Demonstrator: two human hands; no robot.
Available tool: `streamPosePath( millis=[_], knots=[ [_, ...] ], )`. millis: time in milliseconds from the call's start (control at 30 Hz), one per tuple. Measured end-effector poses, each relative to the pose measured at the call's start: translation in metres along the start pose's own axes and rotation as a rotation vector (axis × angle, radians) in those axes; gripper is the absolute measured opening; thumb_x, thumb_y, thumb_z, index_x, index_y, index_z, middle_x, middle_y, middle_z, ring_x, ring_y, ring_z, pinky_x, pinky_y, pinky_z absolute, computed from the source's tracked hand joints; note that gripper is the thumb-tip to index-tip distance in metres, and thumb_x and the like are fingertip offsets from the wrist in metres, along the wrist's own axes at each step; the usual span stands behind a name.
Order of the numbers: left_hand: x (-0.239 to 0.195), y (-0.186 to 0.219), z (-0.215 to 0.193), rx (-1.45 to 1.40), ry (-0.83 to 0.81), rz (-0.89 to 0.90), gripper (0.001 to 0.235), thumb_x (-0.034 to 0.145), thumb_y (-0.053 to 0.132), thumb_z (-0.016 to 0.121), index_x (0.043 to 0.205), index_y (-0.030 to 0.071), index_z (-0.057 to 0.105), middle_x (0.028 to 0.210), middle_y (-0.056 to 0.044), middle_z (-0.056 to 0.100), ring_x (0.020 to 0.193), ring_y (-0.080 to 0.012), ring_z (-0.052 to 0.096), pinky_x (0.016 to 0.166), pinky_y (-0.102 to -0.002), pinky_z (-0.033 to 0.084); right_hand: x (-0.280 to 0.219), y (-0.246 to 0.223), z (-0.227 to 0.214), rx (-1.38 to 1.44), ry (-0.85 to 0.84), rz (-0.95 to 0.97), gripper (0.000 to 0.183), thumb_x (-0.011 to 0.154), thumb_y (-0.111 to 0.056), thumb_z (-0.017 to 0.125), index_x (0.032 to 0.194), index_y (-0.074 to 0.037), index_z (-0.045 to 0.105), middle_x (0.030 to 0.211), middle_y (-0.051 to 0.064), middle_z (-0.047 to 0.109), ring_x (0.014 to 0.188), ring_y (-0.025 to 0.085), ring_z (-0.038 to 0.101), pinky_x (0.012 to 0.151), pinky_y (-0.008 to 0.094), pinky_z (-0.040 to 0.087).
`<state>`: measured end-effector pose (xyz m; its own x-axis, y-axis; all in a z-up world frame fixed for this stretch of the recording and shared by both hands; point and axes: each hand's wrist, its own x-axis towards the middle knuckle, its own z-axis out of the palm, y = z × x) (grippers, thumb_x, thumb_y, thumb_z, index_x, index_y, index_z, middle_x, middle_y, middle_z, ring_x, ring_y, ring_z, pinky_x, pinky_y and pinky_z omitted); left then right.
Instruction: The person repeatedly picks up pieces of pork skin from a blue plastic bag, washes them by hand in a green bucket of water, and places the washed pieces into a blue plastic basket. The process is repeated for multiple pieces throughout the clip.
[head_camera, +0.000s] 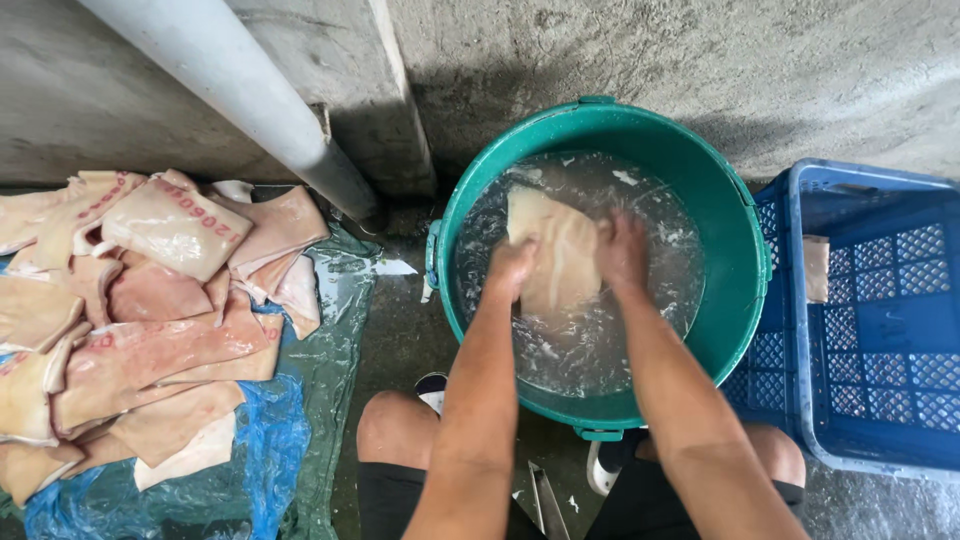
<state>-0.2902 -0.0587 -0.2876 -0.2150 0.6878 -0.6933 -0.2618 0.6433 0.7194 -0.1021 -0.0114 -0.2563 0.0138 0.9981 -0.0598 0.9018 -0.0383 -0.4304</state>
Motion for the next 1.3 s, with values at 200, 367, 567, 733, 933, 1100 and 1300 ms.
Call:
streamPosePath(
  millis=[200, 367, 567, 733, 933, 1100, 1300],
  knots=[
    [0.027, -0.021, -0.005, -0.555, -0.157, -0.311, 0.071, 0.094, 0.062, 0.059, 0.139, 0.007, 0.056, 0.126, -0.015, 0.064, 0.102, -0.0301, 0.064, 0.083, -0.05, 0.049, -0.04, -0.02, 0.064, -0.308, -0.182, -0.756, 0.06, 0.106, -0.048, 0.047, 0.153, -0.011, 0.041, 0.164, 0.017, 0.036, 0.151, 0.037, 0.035, 0.122, 0.059, 0.025],
    [0.026, -0.026, 0.001, -0.76, -0.014, -0.152, 0.07, 0.09, 0.055, 0.065, 0.134, 0.0, 0.061, 0.121, -0.015, 0.071, 0.102, -0.0285, 0.07, 0.088, -0.045, 0.057, -0.007, 0.037, 0.063, -0.208, -0.42, -0.541, 0.059, 0.109, -0.044, 0.051, 0.154, -0.008, 0.041, 0.161, 0.017, 0.04, 0.149, 0.037, 0.039, 0.12, 0.056, 0.028],
    [0.024, -0.037, 0.01, -0.462, 0.164, -0.063, 0.055, 0.086, 0.033, 0.079, 0.127, 0.001, 0.062, 0.115, -0.014, 0.07, 0.097, -0.028, 0.07, 0.086, -0.044, 0.057, 0.021, 0.106, 0.023, -0.215, -0.604, 0.172, 0.06, 0.104, -0.044, 0.058, 0.15, -0.007, 0.046, 0.153, 0.02, 0.046, 0.142, 0.037, 0.044, 0.116, 0.052, 0.033],
    [0.045, -0.057, 0.02, 0.216, 0.41, 0.266, 0.036, 0.085, 0.019, 0.081, 0.111, -0.005, 0.072, 0.1, -0.015, 0.073, 0.088, -0.0241, 0.07, 0.083, -0.038, 0.057, 0.021, 0.081, 0.008, -0.197, -0.681, 0.128, 0.06, 0.101, -0.044, 0.063, 0.146, -0.006, 0.05, 0.146, 0.022, 0.051, 0.136, 0.037, 0.049, 0.112, 0.049, 0.037],
    [0.059, -0.048, 0.016, -0.475, 0.336, 0.37, 0.027, 0.092, 0.009, 0.073, 0.115, -0.006, 0.07, 0.102, -0.014, 0.075, 0.086, -0.0246, 0.067, 0.079, -0.037, 0.056, -0.005, 0.029, -0.01, -0.247, -0.708, 0.072, 0.061, 0.097, -0.044, 0.07, 0.142, -0.005, 0.055, 0.138, 0.024, 0.057, 0.129, 0.037, 0.055, 0.108, 0.046, 0.042],
    [0.049, -0.062, 0.0, 0.248, 0.501, 0.459, 0.032, 0.09, 0.011, 0.067, 0.117, -0.006, 0.064, 0.105, -0.023, 0.072, 0.097, -0.0372, 0.07, 0.088, -0.041, 0.056, -0.01, -0.005, -0.047, -0.105, -0.639, 0.151, 0.044, 0.08, -0.023, 0.079, 0.123, -0.014, 0.074, 0.118, 0.015, 0.075, 0.109, 0.028, 0.071, 0.1, 0.041, 0.054],
    [0.049, -0.065, -0.022, 0.661, 0.204, 0.29, 0.038, 0.097, 0.017, 0.056, 0.129, 0.0, 0.064, 0.122, -0.029, 0.068, 0.12, -0.0396, 0.064, 0.1, -0.044, 0.052, 0.003, 0.006, -0.112, 0.726, -0.144, 0.122, 0.042, 0.076, 0.007, 0.063, 0.115, -0.002, 0.078, 0.105, 0.014, 0.074, 0.086, 0.021, 0.063, 0.074, 0.036, 0.055]
  ],
)
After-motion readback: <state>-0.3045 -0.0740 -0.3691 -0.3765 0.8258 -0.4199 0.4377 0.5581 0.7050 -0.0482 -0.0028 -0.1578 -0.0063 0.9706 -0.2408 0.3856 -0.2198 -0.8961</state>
